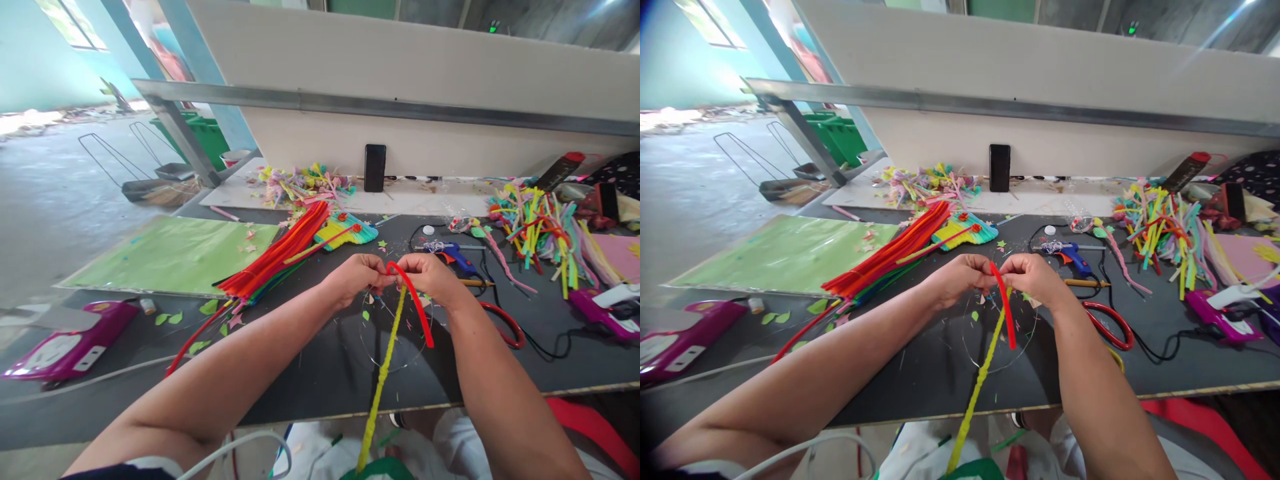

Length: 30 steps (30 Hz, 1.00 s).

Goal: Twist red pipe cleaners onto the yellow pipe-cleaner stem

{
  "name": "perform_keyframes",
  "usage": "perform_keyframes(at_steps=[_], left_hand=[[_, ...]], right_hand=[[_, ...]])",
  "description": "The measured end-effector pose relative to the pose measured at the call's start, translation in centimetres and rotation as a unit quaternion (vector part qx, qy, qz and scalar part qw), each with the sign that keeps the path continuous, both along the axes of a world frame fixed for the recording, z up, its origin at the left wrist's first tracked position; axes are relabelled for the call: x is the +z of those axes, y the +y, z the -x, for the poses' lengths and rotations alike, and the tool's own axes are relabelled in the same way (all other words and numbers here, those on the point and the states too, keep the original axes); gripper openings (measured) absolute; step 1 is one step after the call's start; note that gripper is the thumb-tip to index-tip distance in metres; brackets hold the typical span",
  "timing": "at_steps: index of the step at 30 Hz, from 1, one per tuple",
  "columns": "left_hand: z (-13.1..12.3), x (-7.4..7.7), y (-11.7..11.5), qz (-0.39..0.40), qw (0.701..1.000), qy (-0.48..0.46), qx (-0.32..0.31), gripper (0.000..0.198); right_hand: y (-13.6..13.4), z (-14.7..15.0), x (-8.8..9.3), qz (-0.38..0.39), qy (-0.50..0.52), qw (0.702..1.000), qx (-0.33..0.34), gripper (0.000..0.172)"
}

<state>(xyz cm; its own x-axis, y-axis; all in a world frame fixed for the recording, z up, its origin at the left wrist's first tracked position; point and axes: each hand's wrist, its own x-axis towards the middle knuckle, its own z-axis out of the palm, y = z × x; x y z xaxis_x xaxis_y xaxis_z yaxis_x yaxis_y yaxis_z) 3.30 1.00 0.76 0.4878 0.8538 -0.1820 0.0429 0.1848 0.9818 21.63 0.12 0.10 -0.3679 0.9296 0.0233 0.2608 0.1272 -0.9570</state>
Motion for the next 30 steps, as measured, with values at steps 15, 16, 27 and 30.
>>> perform_keyframes(at_steps=[15,16,27,30], left_hand=[[-0.1,-0.1,0.0,0.196,0.977,-0.072,-0.039,0.02],[-0.1,-0.2,0.1,0.173,0.983,-0.054,-0.034,0.026],[-0.4,-0.5,-1.1,-0.438,0.867,0.204,0.12,0.006],[0.0,-0.5,-1.2,-0.522,0.821,0.218,0.076,0.012]], right_hand=[[0.2,-0.1,-0.3,-0.021,-0.024,1.0,-0.004,0.013],[0.2,-0.1,-0.3,-0.013,-0.01,1.0,-0.011,0.014],[0.7,-0.8,0.0,0.005,0.068,0.995,-0.068,0.015],[0.6,-0.5,0.1,0.016,0.08,0.995,-0.059,0.016]])
